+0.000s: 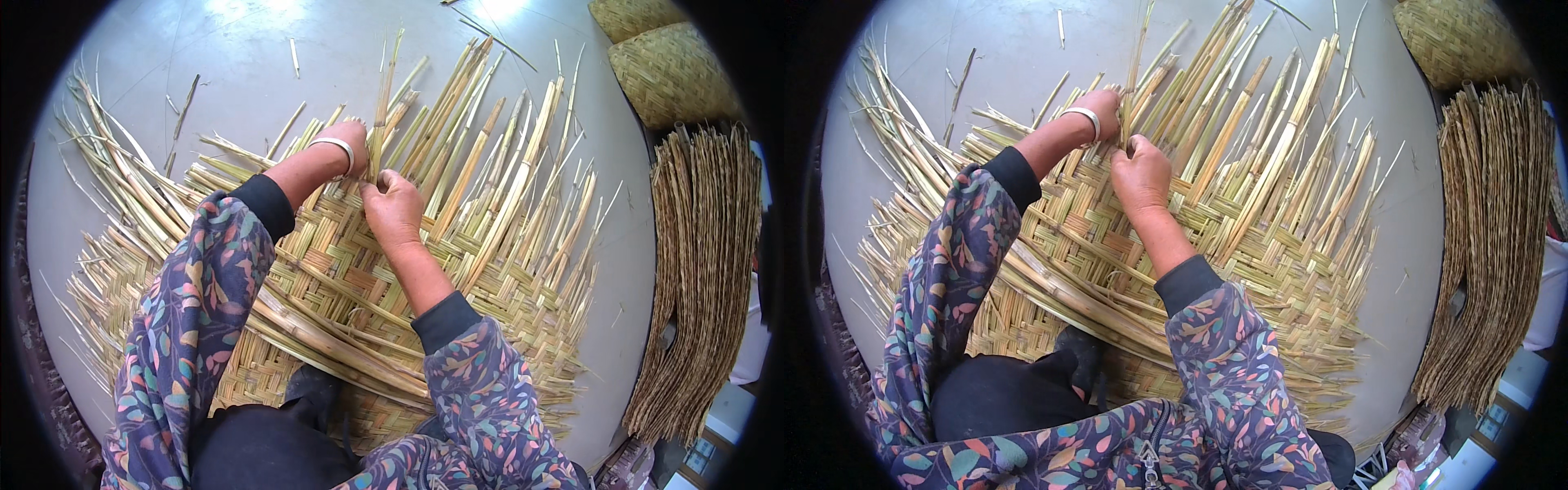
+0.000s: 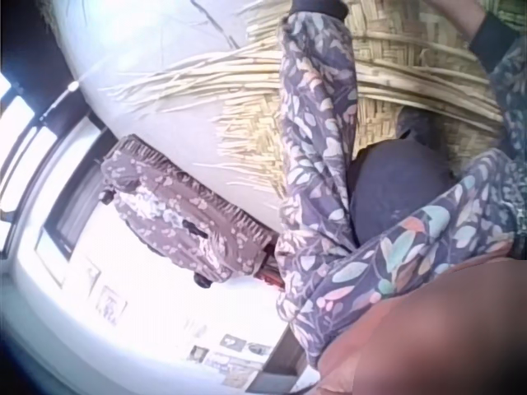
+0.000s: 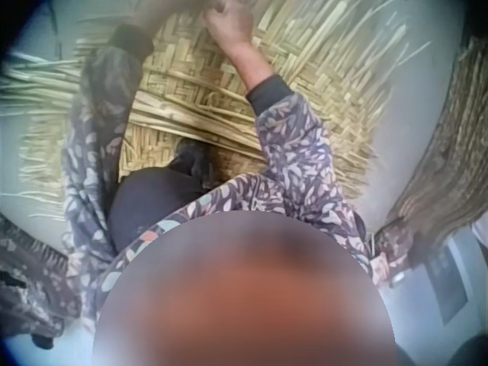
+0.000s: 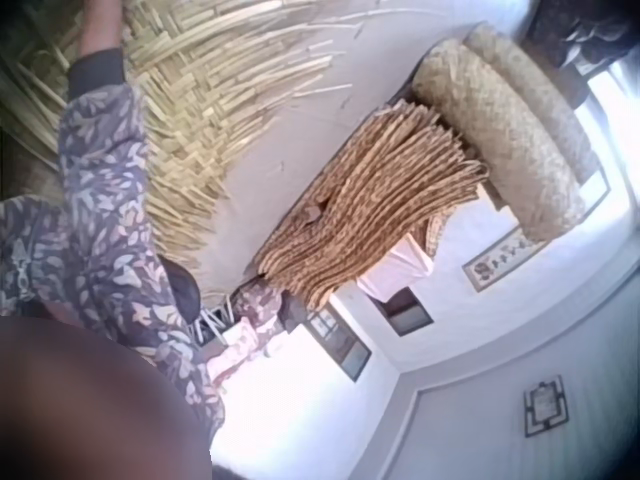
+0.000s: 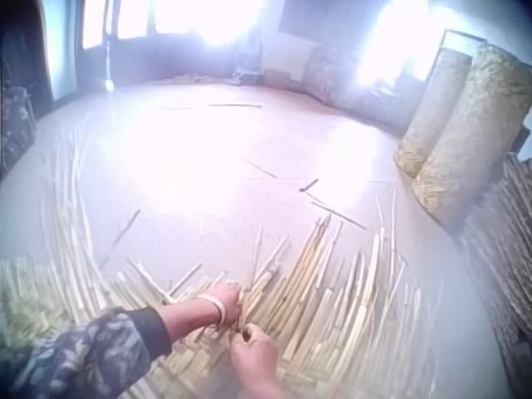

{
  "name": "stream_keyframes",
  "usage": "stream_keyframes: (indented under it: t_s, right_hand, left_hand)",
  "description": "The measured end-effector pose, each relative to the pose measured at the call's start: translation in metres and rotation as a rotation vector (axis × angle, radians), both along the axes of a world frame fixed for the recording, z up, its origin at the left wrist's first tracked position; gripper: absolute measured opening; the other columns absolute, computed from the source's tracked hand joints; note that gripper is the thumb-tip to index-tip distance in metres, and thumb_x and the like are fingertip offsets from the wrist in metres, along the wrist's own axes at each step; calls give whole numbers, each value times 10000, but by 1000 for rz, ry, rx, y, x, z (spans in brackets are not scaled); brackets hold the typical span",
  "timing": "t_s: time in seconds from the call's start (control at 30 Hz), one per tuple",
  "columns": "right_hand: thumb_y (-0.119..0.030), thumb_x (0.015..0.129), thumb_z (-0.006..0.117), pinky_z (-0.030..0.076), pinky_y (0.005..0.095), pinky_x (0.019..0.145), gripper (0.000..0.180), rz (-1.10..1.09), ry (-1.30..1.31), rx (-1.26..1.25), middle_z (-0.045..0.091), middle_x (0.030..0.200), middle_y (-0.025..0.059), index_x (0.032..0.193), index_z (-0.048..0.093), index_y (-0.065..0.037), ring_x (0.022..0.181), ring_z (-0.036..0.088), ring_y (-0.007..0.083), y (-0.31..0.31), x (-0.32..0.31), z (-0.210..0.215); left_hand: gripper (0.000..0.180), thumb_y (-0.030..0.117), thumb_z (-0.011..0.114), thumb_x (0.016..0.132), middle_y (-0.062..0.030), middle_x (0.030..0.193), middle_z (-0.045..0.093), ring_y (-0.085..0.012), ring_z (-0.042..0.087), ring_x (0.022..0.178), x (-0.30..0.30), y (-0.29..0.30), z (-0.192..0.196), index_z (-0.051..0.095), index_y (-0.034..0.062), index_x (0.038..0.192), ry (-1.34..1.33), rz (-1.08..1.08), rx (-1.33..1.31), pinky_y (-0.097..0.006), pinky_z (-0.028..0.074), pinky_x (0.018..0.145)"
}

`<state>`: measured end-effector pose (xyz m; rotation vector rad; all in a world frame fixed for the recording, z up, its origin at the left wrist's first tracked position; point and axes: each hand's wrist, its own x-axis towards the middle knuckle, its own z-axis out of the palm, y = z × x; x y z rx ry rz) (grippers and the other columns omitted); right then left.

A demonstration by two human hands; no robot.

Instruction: The person weaves a basket by hand, interlacing long dried palm strips in an over-and-under pattern. They repeatedly add new strips, tuck ends, and tighten the weave to expand the basket's base.

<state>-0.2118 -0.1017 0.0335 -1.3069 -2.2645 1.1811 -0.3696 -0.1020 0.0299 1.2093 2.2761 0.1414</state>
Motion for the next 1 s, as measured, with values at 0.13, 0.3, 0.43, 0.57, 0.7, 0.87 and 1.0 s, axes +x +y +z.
stream_keyframes:
  t_s: [0.13,0.3,0.43,0.57,0.7,0.87,1.0]
  right_hand:
    - [-169,860,674,515,313,557,193,-53,139,-123,676,722,79,881,657,22,602,634,144,-3,2,-11]
    - [-213,836,658,504,418,709,250,-123,234,-244,667,778,191,934,643,17,756,654,355,-5,3,-22]
    - [-209,844,655,518,404,699,252,-185,166,-250,672,768,194,937,635,24,701,673,324,-3,-2,-27]
    - [-149,885,644,513,269,505,192,-162,201,-411,628,763,64,896,611,40,560,623,117,4,-4,-28]
    - [-184,867,639,521,330,552,244,-137,134,-395,651,724,132,922,604,52,567,664,207,5,-7,-25]
    - [-194,865,624,528,354,592,256,-218,246,-453,668,712,161,947,606,48,555,673,248,-1,-5,-18]
    - [-190,857,618,538,373,662,247,-141,95,-448,680,782,181,991,623,17,635,685,278,3,-9,-12]
  left_hand:
    - [399,263,770,682,-175,933,701,-279,674,856,-18,1,-13,715,5,981,-272,110,-1,-359,532,788]
    - [262,181,778,756,-79,796,695,-150,634,696,-21,-10,-24,690,-6,917,-587,191,144,-311,515,652]
    - [267,167,785,778,-65,787,678,-130,624,690,-19,-20,-21,666,-11,937,-681,252,147,-299,497,613]
    - [300,148,781,799,-67,875,686,-146,650,768,-22,-36,-21,646,-2,1020,-1114,423,244,-300,524,713]
    - [297,107,759,816,-83,947,689,-167,663,841,-24,-42,-24,634,3,1065,-1255,475,281,-327,532,806]
    - [306,115,766,806,-78,948,690,-168,658,856,-23,-43,-22,636,11,1063,-1298,521,294,-324,518,824]
    - [302,135,757,816,-64,959,689,-164,649,883,-26,-46,-20,643,19,1071,-1281,444,297,-306,506,835]
